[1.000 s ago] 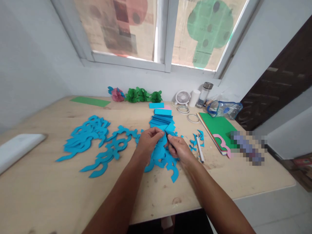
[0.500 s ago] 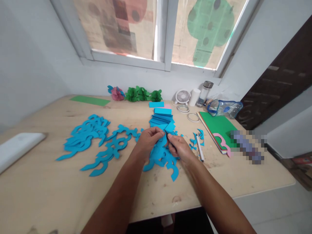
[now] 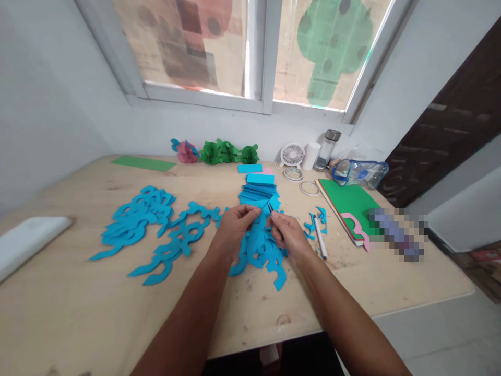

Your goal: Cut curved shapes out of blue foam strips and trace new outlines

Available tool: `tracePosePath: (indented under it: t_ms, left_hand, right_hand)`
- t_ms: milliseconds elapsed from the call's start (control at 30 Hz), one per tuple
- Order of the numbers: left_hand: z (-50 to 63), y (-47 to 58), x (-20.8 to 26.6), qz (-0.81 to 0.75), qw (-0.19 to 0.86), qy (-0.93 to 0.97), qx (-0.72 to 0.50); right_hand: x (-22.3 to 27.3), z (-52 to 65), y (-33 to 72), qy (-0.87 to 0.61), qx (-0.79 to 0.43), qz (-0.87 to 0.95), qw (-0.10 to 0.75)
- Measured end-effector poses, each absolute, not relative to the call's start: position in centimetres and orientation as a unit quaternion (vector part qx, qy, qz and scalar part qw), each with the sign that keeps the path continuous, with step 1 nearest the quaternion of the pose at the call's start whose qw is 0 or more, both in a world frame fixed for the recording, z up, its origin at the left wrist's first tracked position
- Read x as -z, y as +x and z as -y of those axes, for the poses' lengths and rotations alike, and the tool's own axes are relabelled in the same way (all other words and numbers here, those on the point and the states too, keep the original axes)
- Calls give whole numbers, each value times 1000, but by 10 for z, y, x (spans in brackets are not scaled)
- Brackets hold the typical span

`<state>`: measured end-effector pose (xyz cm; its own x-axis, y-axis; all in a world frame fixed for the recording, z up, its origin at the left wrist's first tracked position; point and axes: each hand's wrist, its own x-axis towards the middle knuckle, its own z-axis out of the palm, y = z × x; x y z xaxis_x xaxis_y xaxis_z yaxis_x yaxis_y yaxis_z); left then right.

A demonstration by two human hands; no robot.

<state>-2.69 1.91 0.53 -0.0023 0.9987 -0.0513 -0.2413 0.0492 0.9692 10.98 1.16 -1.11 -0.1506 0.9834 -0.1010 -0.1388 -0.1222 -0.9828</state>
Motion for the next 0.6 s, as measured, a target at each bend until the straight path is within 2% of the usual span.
tracePosePath:
  t_ms: [167,300,600]
  left_hand:
    - [-19,-26,-3,-459,555,423,-550]
    - [-19,-28,-6,-455,558,456,-523]
    - [-16,-30,-12,-442,566,490,-494]
  right_hand:
    - [12,-14,110,-458,-553,503,481]
    - [13,-16,116,-467,-528,545,454]
    - [7,-15,123,-451,-553,572,404]
